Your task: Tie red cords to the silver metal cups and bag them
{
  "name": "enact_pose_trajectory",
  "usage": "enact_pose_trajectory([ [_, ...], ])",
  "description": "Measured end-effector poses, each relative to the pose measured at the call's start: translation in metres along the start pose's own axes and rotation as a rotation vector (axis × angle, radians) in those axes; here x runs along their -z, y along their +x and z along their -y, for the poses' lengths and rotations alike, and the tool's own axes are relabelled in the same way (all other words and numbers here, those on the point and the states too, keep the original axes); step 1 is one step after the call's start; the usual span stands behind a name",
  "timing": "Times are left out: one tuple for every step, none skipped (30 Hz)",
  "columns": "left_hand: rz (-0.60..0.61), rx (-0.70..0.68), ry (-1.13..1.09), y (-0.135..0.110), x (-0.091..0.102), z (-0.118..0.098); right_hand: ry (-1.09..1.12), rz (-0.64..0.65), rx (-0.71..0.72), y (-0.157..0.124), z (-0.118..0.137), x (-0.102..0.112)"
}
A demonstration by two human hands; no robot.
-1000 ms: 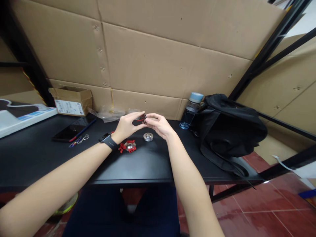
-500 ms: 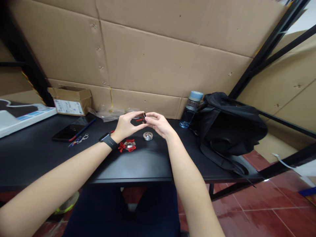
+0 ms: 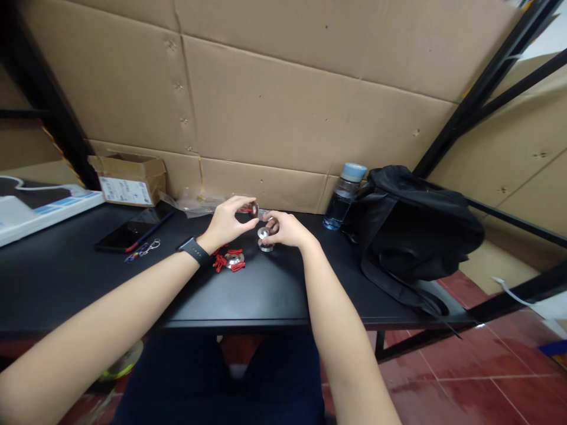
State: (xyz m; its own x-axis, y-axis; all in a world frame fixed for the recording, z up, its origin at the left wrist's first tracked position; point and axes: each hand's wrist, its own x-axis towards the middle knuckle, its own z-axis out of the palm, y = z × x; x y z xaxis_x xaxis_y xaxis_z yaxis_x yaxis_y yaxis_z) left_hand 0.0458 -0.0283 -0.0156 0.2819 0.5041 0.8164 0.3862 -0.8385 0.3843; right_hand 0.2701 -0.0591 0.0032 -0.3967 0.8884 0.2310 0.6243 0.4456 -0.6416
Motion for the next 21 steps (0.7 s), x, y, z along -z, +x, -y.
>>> enact_pose_trajectory([
  [0.026, 0.008, 0.008, 0.000, -0.001, 0.002, -0.017, 0.029, -0.027, 0.000, -0.002, 0.000],
  [0.061, 0.014, 0.016, -0.001, -0.001, 0.005, -0.026, 0.058, -0.054, -0.001, -0.004, 0.000],
  [0.104, 0.017, 0.024, -0.001, -0.002, 0.006, -0.030, 0.088, -0.077, -0.001, -0.005, 0.000],
  [0.154, 0.013, 0.033, -0.002, -0.003, 0.008, -0.029, 0.117, -0.093, -0.001, -0.006, -0.001],
  [0.207, 0.005, 0.041, -0.003, -0.003, 0.009, -0.027, 0.141, -0.099, -0.001, -0.007, -0.001],
  [0.259, -0.003, 0.046, -0.003, -0.004, 0.010, -0.022, 0.157, -0.096, 0.000, -0.008, -0.001],
  [0.305, -0.006, 0.046, -0.004, -0.004, 0.011, -0.017, 0.167, -0.088, 0.000, -0.008, -0.002],
  [0.343, 0.000, 0.040, -0.004, -0.005, 0.011, -0.014, 0.173, -0.080, 0.000, -0.009, -0.002],
  [0.373, 0.018, 0.027, -0.005, -0.005, 0.012, -0.014, 0.179, -0.075, 0.000, -0.009, -0.002],
  [0.398, 0.045, 0.009, -0.006, -0.006, 0.012, -0.017, 0.184, -0.075, 0.000, -0.009, -0.001],
  [0.420, 0.078, -0.010, -0.006, -0.006, 0.013, -0.021, 0.188, -0.080, 0.000, -0.010, -0.001],
  [0.440, 0.113, -0.031, -0.007, -0.007, 0.014, -0.022, 0.193, -0.088, 0.000, -0.010, 0.000],
  [0.459, 0.146, -0.049, -0.008, -0.008, 0.015, -0.019, 0.199, -0.098, 0.000, -0.010, 0.000],
  [0.475, 0.172, -0.063, -0.009, -0.008, 0.016, -0.014, 0.205, -0.110, 0.000, -0.010, 0.001],
  [0.490, 0.191, -0.074, -0.010, -0.009, 0.017, -0.008, 0.210, -0.121, -0.001, -0.010, 0.002],
  [0.502, 0.203, -0.083, -0.011, -0.009, 0.018, -0.005, 0.213, -0.130, -0.001, -0.011, 0.003],
  [0.513, 0.206, -0.090, -0.012, -0.009, 0.018, -0.004, 0.216, -0.135, -0.001, -0.011, 0.004],
  [0.526, 0.203, -0.095, -0.012, -0.009, 0.018, -0.004, 0.219, -0.137, -0.001, -0.011, 0.004],
  [0.541, 0.195, -0.098, -0.012, -0.010, 0.017, -0.006, 0.222, -0.139, -0.001, -0.012, 0.005],
  [0.557, 0.183, -0.099, -0.012, -0.010, 0.016, -0.007, 0.225, -0.139, -0.001, -0.012, 0.005],
  [0.577, 0.164, -0.096, -0.012, -0.010, 0.014, -0.008, 0.229, -0.141, -0.001, -0.013, 0.005],
])
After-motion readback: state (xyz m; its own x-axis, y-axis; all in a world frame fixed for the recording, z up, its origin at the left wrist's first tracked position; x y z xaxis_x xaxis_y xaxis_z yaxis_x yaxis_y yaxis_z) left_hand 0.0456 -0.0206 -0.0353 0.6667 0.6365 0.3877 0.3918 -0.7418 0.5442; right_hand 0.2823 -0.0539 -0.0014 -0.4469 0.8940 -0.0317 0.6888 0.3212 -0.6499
